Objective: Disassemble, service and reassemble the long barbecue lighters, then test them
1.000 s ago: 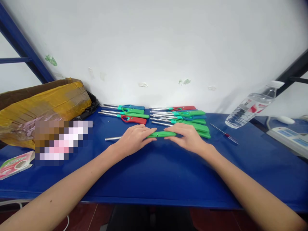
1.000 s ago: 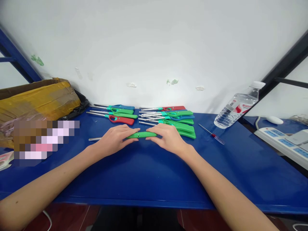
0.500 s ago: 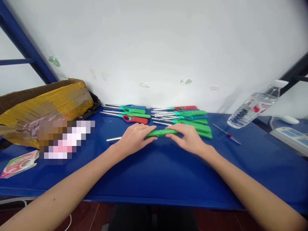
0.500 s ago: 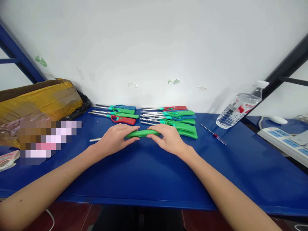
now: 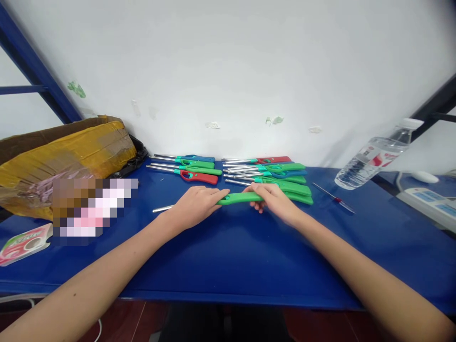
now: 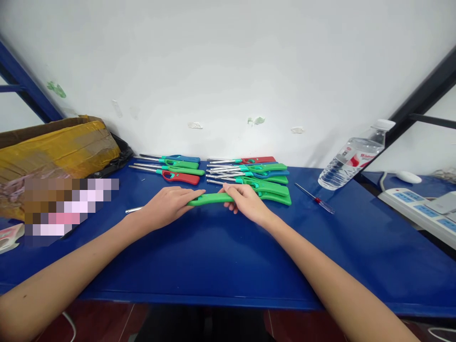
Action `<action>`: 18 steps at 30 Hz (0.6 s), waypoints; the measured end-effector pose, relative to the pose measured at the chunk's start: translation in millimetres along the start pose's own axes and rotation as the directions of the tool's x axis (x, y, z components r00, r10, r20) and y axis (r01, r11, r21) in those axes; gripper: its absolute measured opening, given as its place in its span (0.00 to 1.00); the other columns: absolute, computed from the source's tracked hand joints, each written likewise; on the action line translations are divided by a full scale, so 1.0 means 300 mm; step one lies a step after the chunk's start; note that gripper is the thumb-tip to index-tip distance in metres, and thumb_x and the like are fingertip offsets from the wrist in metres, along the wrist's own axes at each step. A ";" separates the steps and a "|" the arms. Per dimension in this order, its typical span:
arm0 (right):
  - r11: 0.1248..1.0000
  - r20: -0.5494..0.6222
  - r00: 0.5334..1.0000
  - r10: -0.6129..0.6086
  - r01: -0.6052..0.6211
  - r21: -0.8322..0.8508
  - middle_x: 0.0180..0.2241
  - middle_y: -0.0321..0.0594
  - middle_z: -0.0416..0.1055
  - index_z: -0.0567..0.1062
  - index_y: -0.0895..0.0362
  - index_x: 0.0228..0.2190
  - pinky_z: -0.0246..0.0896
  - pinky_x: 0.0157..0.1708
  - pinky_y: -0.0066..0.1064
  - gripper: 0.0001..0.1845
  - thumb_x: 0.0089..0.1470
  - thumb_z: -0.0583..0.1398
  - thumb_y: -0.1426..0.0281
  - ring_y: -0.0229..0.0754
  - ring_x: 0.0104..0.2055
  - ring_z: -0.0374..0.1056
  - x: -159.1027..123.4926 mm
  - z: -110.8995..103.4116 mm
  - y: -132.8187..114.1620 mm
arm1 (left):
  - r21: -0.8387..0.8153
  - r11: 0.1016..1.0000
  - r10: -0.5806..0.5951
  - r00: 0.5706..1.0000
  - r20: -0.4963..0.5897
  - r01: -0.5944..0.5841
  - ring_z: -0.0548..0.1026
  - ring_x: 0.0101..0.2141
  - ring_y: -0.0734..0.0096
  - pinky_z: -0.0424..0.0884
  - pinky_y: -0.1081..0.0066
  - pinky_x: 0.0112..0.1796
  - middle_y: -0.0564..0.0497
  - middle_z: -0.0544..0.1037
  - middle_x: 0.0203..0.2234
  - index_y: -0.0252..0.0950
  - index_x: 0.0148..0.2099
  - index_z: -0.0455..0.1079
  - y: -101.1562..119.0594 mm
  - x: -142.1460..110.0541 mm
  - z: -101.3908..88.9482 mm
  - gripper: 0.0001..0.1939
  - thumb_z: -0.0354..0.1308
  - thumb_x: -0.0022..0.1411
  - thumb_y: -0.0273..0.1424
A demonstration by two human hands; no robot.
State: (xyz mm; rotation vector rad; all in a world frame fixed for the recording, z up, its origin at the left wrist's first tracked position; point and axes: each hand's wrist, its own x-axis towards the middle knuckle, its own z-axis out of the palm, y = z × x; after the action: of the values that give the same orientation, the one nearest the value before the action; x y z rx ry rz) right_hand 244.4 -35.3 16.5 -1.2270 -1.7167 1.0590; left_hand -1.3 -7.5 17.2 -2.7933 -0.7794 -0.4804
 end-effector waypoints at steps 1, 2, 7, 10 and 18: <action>0.990 -0.018 0.996 -0.093 0.091 -0.109 0.28 0.41 0.76 0.78 0.59 0.37 0.66 0.24 0.30 0.21 0.59 0.56 0.54 0.39 0.26 0.70 -0.004 -0.002 -0.002 | -0.054 0.998 -0.018 0.999 0.029 0.019 0.78 0.35 0.64 0.69 0.71 0.34 0.46 0.80 0.38 0.33 0.57 0.67 0.002 0.001 -0.007 0.16 0.51 0.70 0.30; 0.958 -0.028 0.980 -0.199 0.189 -0.216 0.33 0.42 0.77 0.78 0.57 0.39 0.68 0.29 0.32 0.18 0.57 0.59 0.56 0.41 0.30 0.72 -0.009 -0.005 -0.004 | -0.113 0.993 -0.032 0.998 0.057 0.038 0.78 0.35 0.65 0.68 0.72 0.34 0.47 0.80 0.38 0.35 0.55 0.69 0.004 0.003 -0.015 0.15 0.51 0.70 0.31; 0.797 0.034 0.874 -0.485 0.457 -0.395 0.36 0.40 0.80 0.80 0.54 0.37 0.70 0.40 0.35 0.10 0.54 0.65 0.62 0.45 0.37 0.75 -0.016 -0.014 -0.001 | -0.323 0.941 -0.061 0.989 0.132 0.101 0.76 0.28 0.71 0.64 0.76 0.29 0.53 0.80 0.30 0.40 0.52 0.73 0.014 0.013 -0.035 0.14 0.50 0.71 0.36; 0.779 0.025 0.861 -0.507 0.471 -0.413 0.37 0.39 0.81 0.81 0.52 0.37 0.71 0.39 0.35 0.09 0.54 0.65 0.63 0.45 0.37 0.76 -0.014 -0.018 0.006 | -0.361 0.927 -0.080 0.994 0.072 0.100 0.77 0.29 0.70 0.65 0.75 0.30 0.50 0.81 0.33 0.38 0.57 0.70 0.011 0.011 -0.029 0.19 0.53 0.69 0.40; 0.757 0.042 0.856 -0.516 0.478 -0.446 0.35 0.38 0.81 0.82 0.53 0.37 0.70 0.34 0.31 0.10 0.54 0.65 0.64 0.42 0.33 0.76 -0.023 -0.015 0.005 | -0.400 0.911 -0.064 0.992 0.107 0.102 0.76 0.28 0.72 0.64 0.76 0.31 0.53 0.79 0.27 0.37 0.43 0.75 0.010 0.013 -0.031 0.15 0.48 0.72 0.35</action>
State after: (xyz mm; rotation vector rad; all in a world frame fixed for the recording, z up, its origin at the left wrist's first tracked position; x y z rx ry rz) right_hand 250.7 -40.7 16.1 -0.9548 -2.1271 0.2939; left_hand 1.1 -10.8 26.9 -3.1934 -0.9135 -0.5921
